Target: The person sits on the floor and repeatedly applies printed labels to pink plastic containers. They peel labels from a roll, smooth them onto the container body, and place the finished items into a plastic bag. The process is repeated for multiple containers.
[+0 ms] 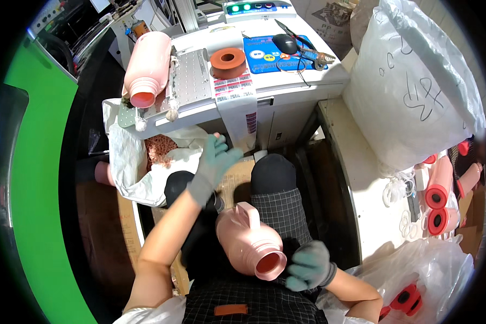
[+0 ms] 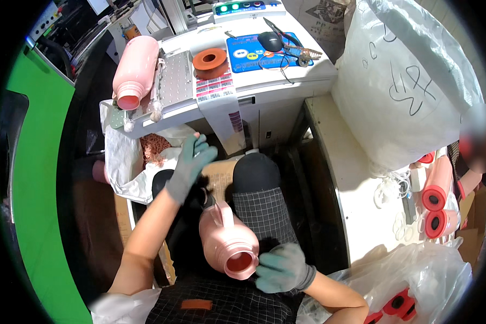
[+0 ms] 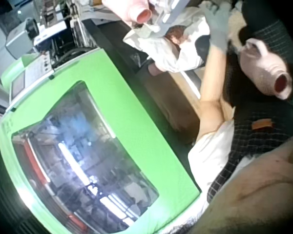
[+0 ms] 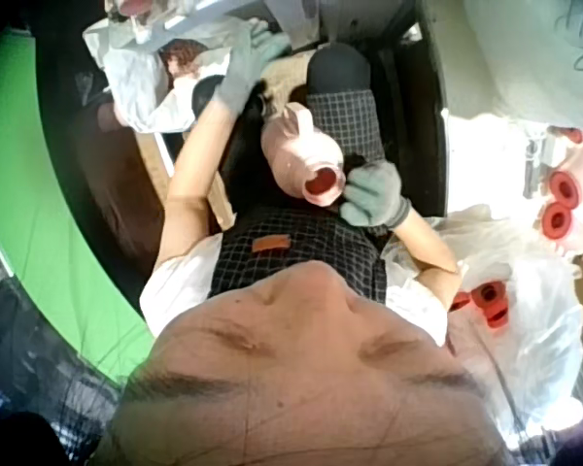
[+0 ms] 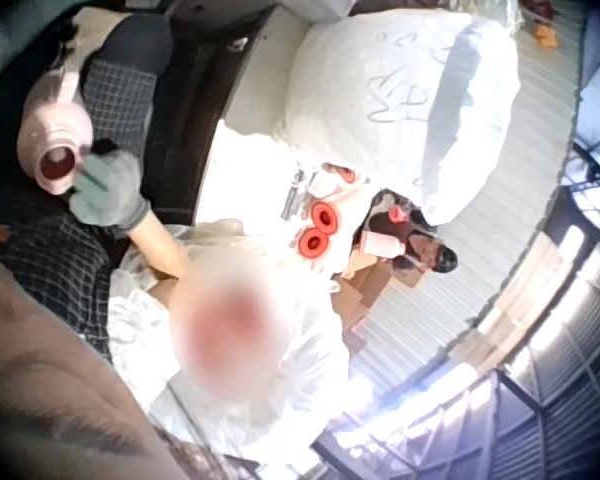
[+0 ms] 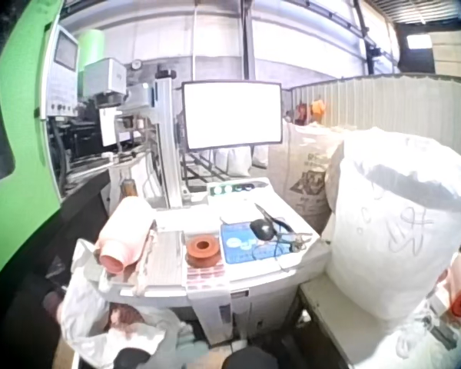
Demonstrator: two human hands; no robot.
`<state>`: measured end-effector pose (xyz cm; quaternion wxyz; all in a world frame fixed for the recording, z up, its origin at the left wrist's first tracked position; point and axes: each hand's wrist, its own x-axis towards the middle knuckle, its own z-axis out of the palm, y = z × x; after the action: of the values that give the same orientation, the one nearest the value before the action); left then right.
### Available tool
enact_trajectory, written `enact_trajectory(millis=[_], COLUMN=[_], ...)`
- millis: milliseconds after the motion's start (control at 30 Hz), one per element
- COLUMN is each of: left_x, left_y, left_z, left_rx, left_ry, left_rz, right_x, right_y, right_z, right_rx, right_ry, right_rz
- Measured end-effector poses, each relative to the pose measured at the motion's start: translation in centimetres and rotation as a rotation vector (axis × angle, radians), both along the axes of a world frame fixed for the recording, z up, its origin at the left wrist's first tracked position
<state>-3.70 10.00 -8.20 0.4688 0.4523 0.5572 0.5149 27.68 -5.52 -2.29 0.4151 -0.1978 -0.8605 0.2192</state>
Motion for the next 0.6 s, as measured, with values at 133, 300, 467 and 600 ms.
enact_trajectory(millis=[133, 300, 467, 600], left_x=[-4.1, -1.6, -0.8, 1.0], left_y=[11.0, 8.2, 2.2, 3.3], left_z=[-7.7, -5.6, -0.3, 2.1], left_rx=[-0.07, -0.126, 0.061, 0.46], left_ry=[0.367, -0.114, -0.123, 0.601], left_rz=[0.136, -0.325, -0.19, 0.209], right_x=[-4.0, -8.0, -9.9, -10.3], right_y=[7.5, 18.4, 25.0, 25.1], right_z=[2.3, -3.6, -5.4, -7.0], right_rx=[-0.283, -0.917, -1.427, -1.278], right_ry=[0.296, 0.629, 0.637, 0.597], right_rz=[-0.365, -0.381, 0.051, -0.019])
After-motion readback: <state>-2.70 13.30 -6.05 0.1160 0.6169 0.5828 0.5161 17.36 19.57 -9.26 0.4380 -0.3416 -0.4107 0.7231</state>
